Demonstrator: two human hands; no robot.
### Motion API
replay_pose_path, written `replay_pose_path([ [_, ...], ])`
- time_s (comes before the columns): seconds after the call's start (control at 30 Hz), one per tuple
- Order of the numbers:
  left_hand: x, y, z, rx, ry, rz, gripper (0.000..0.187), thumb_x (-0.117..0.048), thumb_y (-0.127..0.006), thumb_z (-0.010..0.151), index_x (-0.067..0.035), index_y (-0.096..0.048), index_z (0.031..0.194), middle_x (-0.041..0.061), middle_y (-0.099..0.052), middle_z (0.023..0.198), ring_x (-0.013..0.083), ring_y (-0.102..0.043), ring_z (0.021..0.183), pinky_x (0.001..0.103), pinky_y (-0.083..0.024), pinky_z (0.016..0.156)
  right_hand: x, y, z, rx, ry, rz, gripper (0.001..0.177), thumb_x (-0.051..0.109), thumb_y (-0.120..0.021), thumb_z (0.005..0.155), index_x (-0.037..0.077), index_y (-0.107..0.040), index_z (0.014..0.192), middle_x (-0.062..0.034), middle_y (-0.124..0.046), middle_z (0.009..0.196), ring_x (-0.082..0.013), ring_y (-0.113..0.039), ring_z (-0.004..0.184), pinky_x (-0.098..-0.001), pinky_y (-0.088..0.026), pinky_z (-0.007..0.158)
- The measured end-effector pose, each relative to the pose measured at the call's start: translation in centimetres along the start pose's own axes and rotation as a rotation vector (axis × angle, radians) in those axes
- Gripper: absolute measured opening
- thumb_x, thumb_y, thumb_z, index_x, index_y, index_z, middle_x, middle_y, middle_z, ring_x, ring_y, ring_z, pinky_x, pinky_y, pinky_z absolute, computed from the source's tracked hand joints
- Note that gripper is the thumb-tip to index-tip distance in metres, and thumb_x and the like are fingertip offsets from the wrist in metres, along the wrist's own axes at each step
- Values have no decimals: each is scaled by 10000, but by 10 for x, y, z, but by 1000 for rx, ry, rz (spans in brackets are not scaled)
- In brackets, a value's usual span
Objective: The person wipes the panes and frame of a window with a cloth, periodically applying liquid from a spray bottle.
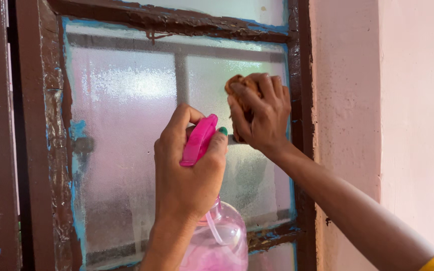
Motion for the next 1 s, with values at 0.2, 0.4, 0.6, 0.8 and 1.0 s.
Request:
replay_pose_path([
  [0.2, 5, -4, -2, 19, 55, -60, 138, -61, -660, 825, -55, -522, 814, 31, -551, 587, 92, -499, 517, 310, -427, 478, -2, 6, 6, 142, 423, 238, 198, 303, -681, 972, 134, -763, 1038, -119, -671, 1125, -262, -602, 979, -420, -441, 836],
  [0.4, 6, -5, -2, -1, 24, -77, 156, -61, -674, 831, -53, -519, 820, 22, -566, 593, 82, -514, 527, 293, -421, 473, -23, 6, 0, -33, -39, -3, 186, 255, -680, 1036, 120, -788, 1104, -103, -670, 1127, -283, -581, 998, -436, -430, 855],
  [0.6, 8, -14, -5, 14, 15, -60, 171, -42, -689, 830, -55, -519, 833, 38, -546, 617, 89, -484, 548, 298, -411, 484, -12, 16, -9, 111, 324, 220, 208, 266, -681, 970, 100, -760, 1068, -119, -653, 1133, -288, -596, 1003, -458, -469, 883],
  [0.8, 6, -20, -6, 33, 28, -106, 164, -50, -668, 837, -73, -506, 833, 19, -557, 610, 82, -514, 510, 294, -424, 460, -41, 7, -2, -87, -103, -12, 179, 218, -708, 1020, 76, -772, 1109, -133, -666, 1146, -310, -599, 993, -441, -472, 820],
  [1.0, 0, -29, -4, 54, -33, -143, 150, -57, -674, 865, -71, -527, 837, 17, -577, 632, 79, -536, 573, 294, -445, 510, -8, 21, -14, 58, 278, 178, 191, 234, -726, 952, 88, -741, 1074, -145, -678, 1152, -307, -622, 990, -442, -481, 839],
])
Point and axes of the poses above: each hand's wrist, its own z-axis towards the middle knuckle, its own y-axis out of the back of the hand, x = y × z, the point moved 7 cm from there along z, towards the middle knuckle
